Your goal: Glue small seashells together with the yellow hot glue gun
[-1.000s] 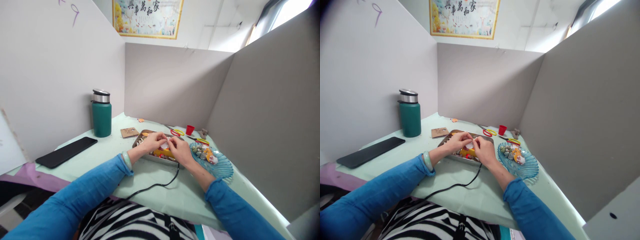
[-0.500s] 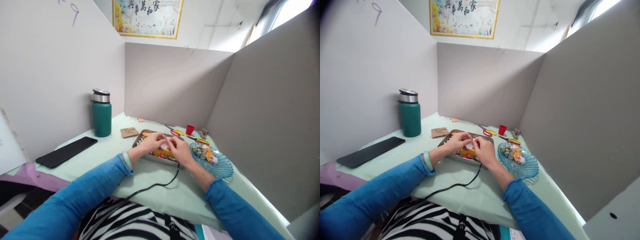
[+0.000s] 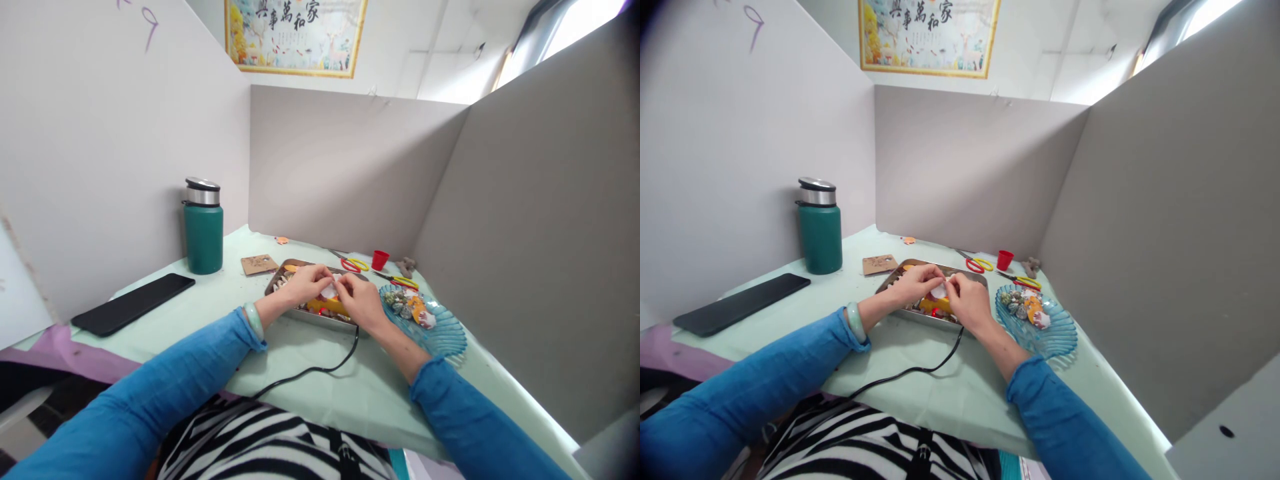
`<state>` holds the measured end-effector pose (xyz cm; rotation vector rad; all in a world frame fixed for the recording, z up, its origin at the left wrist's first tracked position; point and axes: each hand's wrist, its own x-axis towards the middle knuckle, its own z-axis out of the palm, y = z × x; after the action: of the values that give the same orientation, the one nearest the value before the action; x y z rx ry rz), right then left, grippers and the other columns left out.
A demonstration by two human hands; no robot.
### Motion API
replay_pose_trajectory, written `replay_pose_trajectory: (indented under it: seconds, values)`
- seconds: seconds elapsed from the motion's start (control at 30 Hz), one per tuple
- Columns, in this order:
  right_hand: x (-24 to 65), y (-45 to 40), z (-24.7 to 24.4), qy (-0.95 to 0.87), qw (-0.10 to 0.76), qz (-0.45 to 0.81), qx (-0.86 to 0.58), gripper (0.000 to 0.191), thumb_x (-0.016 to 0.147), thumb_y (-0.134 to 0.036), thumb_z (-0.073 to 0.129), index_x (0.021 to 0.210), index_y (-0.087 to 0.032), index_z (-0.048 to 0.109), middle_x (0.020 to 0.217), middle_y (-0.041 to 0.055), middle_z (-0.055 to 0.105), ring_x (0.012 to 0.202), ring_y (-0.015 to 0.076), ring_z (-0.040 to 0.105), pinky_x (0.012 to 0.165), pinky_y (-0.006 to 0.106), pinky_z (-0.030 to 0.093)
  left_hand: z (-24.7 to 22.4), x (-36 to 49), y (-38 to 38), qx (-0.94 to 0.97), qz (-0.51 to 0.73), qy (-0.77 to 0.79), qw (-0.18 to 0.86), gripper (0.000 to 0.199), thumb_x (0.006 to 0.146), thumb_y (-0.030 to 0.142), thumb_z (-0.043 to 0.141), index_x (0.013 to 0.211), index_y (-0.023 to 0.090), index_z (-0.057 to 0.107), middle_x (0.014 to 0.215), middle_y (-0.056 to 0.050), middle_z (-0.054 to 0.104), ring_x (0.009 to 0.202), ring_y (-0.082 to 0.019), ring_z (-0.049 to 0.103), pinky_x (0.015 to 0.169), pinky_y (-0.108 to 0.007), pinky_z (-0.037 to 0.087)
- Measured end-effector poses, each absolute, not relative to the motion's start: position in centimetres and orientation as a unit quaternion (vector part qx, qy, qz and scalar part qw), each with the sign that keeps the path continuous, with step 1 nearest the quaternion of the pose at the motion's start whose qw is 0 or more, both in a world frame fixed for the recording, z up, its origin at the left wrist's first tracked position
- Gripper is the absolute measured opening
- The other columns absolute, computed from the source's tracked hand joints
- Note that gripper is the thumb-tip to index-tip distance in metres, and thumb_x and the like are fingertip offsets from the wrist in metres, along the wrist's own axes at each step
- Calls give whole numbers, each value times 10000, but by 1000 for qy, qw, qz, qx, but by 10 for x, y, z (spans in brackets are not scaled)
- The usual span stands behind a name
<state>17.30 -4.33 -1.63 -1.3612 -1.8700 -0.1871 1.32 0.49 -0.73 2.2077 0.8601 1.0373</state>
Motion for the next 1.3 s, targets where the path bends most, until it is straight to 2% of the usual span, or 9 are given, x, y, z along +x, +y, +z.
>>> replay_pose_trajectory:
  seconds: [0.5,0.87,1.3]
  values:
    - [173,-43,-17,-736,402,-75,-540,259,853,-362,413,785,-199,603,655,14,640,560,134,536,531,232,316,-6,14,4,814,387,321,291,243,800,338,460,841,132,583,692,-12,596,560,-91,561,520,-190,473]
    - [173,-43,-17,-736,399,-79,-542,256,851,-361,419,786,-199,607,647,10,638,552,131,534,528,230,315,-3,13,1,823,383,326,264,231,800,304,447,850,136,597,708,-15,602,588,-99,563,537,-191,461]
    - [173,-43,-17,-738,398,-81,-539,262,855,-370,415,793,-198,602,660,20,641,564,138,542,535,234,319,-6,13,3,822,381,320,279,243,802,353,475,852,137,575,717,-21,609,581,-97,579,546,-204,483]
